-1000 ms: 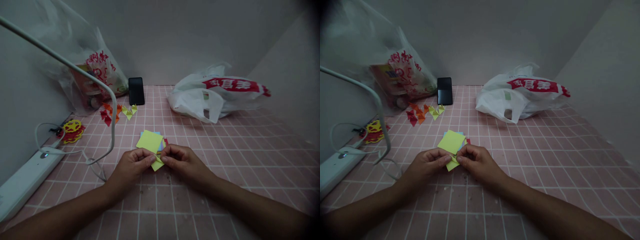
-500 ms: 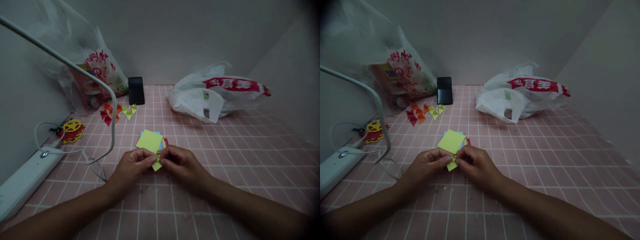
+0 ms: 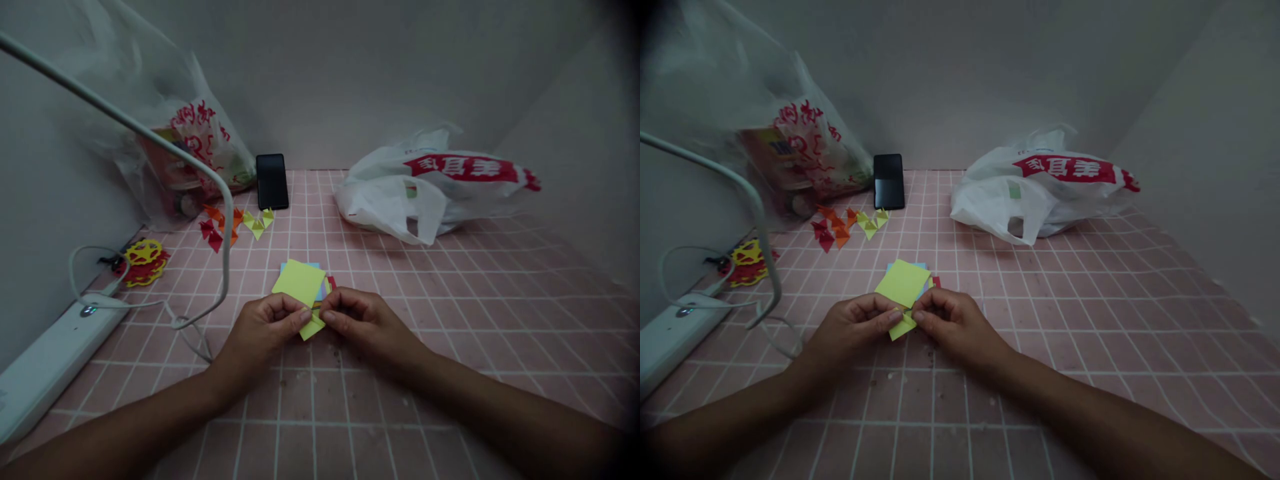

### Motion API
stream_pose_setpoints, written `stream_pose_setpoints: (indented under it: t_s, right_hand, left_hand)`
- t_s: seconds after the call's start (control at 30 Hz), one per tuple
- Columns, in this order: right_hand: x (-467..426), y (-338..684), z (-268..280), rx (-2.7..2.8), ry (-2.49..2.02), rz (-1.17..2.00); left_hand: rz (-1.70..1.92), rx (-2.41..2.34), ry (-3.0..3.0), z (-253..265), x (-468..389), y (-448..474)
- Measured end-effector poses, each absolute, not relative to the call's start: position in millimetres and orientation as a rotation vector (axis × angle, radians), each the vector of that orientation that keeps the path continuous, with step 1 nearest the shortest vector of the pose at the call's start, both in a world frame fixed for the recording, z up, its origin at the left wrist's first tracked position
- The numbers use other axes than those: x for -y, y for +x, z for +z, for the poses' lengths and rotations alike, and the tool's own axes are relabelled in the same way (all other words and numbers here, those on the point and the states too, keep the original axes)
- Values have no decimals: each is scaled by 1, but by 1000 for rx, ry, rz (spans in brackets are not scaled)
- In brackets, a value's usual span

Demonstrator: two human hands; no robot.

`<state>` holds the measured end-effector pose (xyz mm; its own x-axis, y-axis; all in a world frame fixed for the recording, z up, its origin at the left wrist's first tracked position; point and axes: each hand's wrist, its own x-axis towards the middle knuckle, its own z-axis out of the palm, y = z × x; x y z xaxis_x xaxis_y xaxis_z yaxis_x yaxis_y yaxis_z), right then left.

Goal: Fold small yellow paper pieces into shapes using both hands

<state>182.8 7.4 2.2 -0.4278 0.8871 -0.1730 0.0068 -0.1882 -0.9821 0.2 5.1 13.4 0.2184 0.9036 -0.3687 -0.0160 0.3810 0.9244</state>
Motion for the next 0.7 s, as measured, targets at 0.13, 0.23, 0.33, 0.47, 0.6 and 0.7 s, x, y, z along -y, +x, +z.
stream_pose_setpoints:
  t_s: [0.13, 0.23, 0.33, 0.47, 0.6, 0.7]
  right_hand:
    - [-8, 181, 0, 1429, -1034, 1643]
    - [-7, 181, -1, 1445, -1041, 1629]
    - [-6, 181, 0, 1449, -1053, 1619]
    - [-5, 181, 0, 1491, -1050, 1622]
    - [-5, 181, -1, 1485, -1088, 1626]
    - [-4, 181, 0, 1424, -1099, 1659]
  left_hand:
    - [807, -1180, 1006, 12, -6, 1]
    - [808, -1176, 1007, 11, -6, 0]
    - [804, -1186, 1023, 12, -6, 0]
    - [779, -1190, 1072, 14, -4, 1]
    - [760, -1182, 1056, 16, -2, 2]
    - [742, -1172, 1022, 17, -2, 2]
